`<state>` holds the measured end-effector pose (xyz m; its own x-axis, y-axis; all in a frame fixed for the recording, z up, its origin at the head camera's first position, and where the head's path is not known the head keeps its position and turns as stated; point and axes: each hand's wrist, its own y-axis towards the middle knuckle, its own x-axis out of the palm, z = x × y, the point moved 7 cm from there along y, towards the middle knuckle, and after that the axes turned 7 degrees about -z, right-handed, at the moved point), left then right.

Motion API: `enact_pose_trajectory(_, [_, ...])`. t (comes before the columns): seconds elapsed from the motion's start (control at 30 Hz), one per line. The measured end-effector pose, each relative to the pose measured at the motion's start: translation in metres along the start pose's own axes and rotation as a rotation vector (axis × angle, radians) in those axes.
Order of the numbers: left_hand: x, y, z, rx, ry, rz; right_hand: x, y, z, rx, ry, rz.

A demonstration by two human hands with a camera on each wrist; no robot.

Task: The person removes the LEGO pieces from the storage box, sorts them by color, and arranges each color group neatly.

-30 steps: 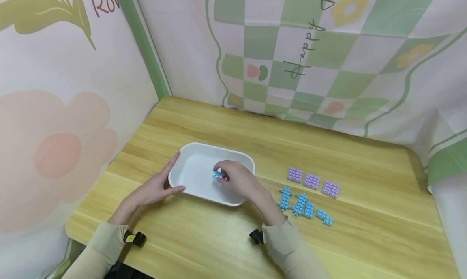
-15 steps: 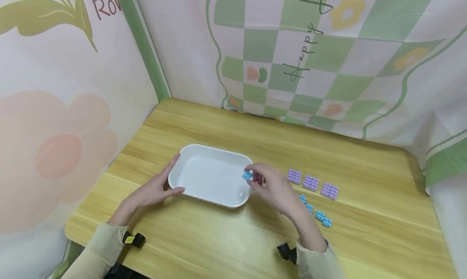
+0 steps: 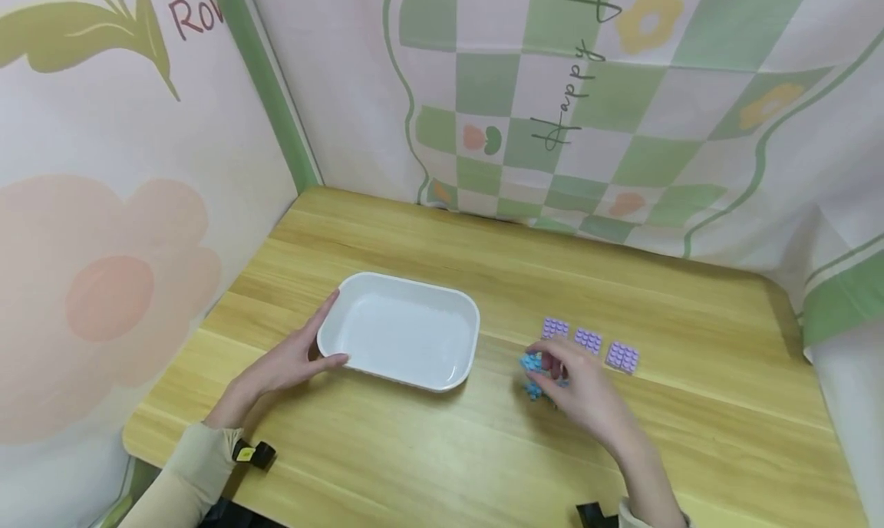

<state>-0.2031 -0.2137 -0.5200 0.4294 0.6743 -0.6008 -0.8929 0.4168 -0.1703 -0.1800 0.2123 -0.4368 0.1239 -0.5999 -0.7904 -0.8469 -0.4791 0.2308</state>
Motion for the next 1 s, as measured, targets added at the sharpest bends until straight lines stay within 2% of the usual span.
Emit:
enact_pose_trajectory(0.17, [0.0,0.0,0.001,-0.004,0.004,0.003,-0.01,-0.025,0.023,0.028,-0.043,0.04])
enact_pose_trajectory(0.53, [0.001,0.0,0.001,0.014,-0.018,0.0,-0.034,-0.074,0.067,0.176,-0.083,0.09])
enact_pose_trajectory(0.73, [0.0,0.001,0.0,0.003,0.005,0.006,-0.045,-0.099,0.094,0.299,-0.102,0.082])
enact_pose_trajectory(0.9, [0.001,0.002,0.0,0.001,-0.012,0.003,-0.047,-0.112,0.111,0.381,-0.148,0.025])
enact_pose_trajectory(1.0, [0.002,0.002,-0.002,0.003,-0.016,0.0,-0.043,-0.118,0.118,0.402,-0.164,-0.01])
